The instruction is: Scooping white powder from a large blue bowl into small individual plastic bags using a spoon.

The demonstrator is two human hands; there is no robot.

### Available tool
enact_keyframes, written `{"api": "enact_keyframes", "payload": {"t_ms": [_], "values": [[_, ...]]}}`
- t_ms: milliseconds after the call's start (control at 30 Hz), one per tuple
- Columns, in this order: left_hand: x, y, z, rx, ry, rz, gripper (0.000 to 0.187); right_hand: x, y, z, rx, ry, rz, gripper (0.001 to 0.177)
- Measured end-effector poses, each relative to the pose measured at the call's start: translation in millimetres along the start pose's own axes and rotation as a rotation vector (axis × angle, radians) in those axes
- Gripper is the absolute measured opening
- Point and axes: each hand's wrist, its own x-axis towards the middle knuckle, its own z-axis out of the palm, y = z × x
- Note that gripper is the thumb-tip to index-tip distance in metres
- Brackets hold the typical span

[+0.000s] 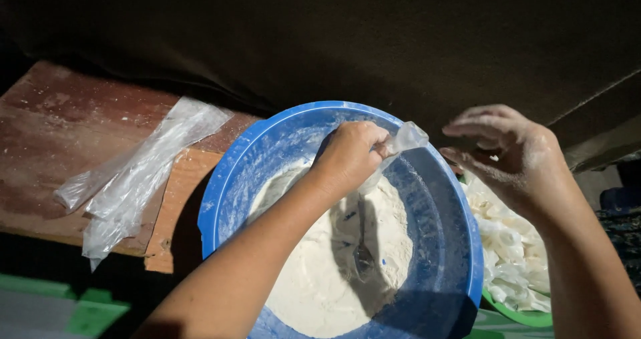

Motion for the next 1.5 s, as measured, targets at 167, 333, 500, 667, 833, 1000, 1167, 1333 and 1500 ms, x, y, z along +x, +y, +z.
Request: {"api": "enact_keyframes", "payload": {"t_ms": [167,333,500,667,833,1000,1167,1333,1500], "values": [[-2.5,8.0,-6.1,-0.059,0.003,0.006,0.015,15.2,2.2,34.1,0.064,-0.005,-0.213,0.035],[-8.8,14.4,-15.4,-0.166,-0.022,-0.023,0.008,23.0,14.9,17.8,0.756,0.051,0.24,0.025],[-8.2,15.6,-13.5,-0.266,-0.062,-0.06,0.014,11.6,27.0,-18.9,0.251,0.371,-0.15,0.017],[5.9,-27.2,16.3,0.012,-0.217,-0.115,0.012,25.4,120.0,-42.4,0.146,0.431,-0.126,0.027],[12.5,11.3,-23.0,0.33,-0.581,-0.562,0.016,-1.8,21.8,-22.6,0.269,0.228,-0.304,0.035],[5.3,-11.2,-14.4,0.479,-0.434,-0.297,0.051,-9.3,26.3,-13.9,0.092,0.317,-0.422,0.034],[6.4,2.6,-25.4,0.476,-0.476,-0.43,0.016,-31.5,5.4,-10.1,0.259,0.307,-0.158,0.013],[10.7,-8.4,-10.7,0.469,-0.52,-0.382,0.061,-41.3,-3.3,-1.9,-0.002,0.356,-0.375,0.036],[12.4,10.3,-28.6,0.41,-0.459,-0.469,0.032,-49.2,88.7,-38.8,-0.038,0.445,-0.311,0.043]]}}
